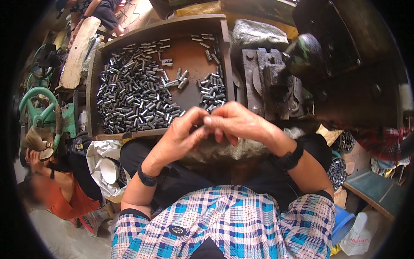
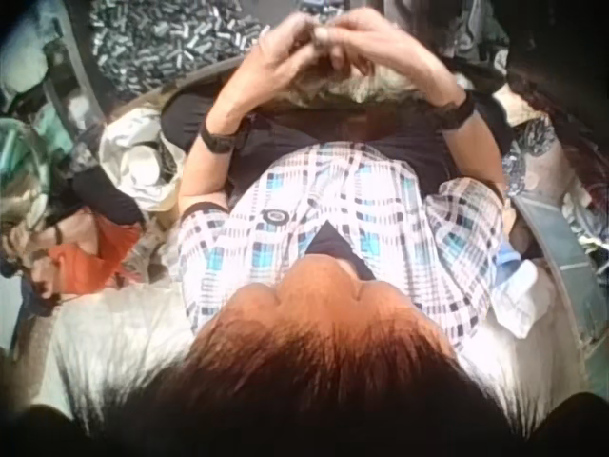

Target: Manually assembling small metal components and using a small press or jig.

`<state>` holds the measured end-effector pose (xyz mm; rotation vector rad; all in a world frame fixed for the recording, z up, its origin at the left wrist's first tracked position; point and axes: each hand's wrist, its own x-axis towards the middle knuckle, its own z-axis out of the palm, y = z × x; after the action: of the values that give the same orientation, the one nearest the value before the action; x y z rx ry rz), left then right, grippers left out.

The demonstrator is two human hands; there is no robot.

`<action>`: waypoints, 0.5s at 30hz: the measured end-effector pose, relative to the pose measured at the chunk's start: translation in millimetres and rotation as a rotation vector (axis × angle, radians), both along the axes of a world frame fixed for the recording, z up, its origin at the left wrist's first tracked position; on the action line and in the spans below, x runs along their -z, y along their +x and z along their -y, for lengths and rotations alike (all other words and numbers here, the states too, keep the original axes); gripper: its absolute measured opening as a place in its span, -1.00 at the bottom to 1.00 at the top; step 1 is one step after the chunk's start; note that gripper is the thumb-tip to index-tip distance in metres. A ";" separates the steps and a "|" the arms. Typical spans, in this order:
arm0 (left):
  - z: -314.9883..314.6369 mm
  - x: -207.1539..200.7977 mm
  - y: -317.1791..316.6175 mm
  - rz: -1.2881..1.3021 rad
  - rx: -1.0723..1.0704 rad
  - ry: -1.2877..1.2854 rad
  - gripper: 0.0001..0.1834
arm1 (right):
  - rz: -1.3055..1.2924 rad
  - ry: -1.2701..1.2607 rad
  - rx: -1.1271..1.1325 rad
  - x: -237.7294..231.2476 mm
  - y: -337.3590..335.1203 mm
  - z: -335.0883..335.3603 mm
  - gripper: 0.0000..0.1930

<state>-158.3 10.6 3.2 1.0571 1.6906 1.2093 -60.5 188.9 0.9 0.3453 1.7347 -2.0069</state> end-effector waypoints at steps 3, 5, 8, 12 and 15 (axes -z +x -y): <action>6.5 11.1 -40.8 0.523 -0.362 -0.028 -0.69 | -0.239 0.557 0.056 -9.5 -56.8 1.6 -0.62; 15.0 25.8 -73.6 0.775 -0.499 0.085 -0.76 | -0.619 1.021 -0.031 12.2 -97.4 0.6 -0.75; 16.0 25.3 -92.0 0.780 -0.742 0.066 -0.83 | -0.676 1.274 -0.148 42.5 -146.9 8.6 -0.87; 22.5 55.8 -103.7 0.061 -0.549 -0.114 -0.92 | -0.742 1.374 -0.349 49.6 -170.4 21.7 -0.88; 17.7 54.1 -93.1 -0.383 -0.383 -0.098 -0.87 | -0.784 1.362 -0.460 52.6 -167.8 14.3 -0.92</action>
<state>-251.4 -7.0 -50.9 0.9763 2.3064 1.1905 -228.3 174.6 -51.7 -0.4942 3.0608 -0.3486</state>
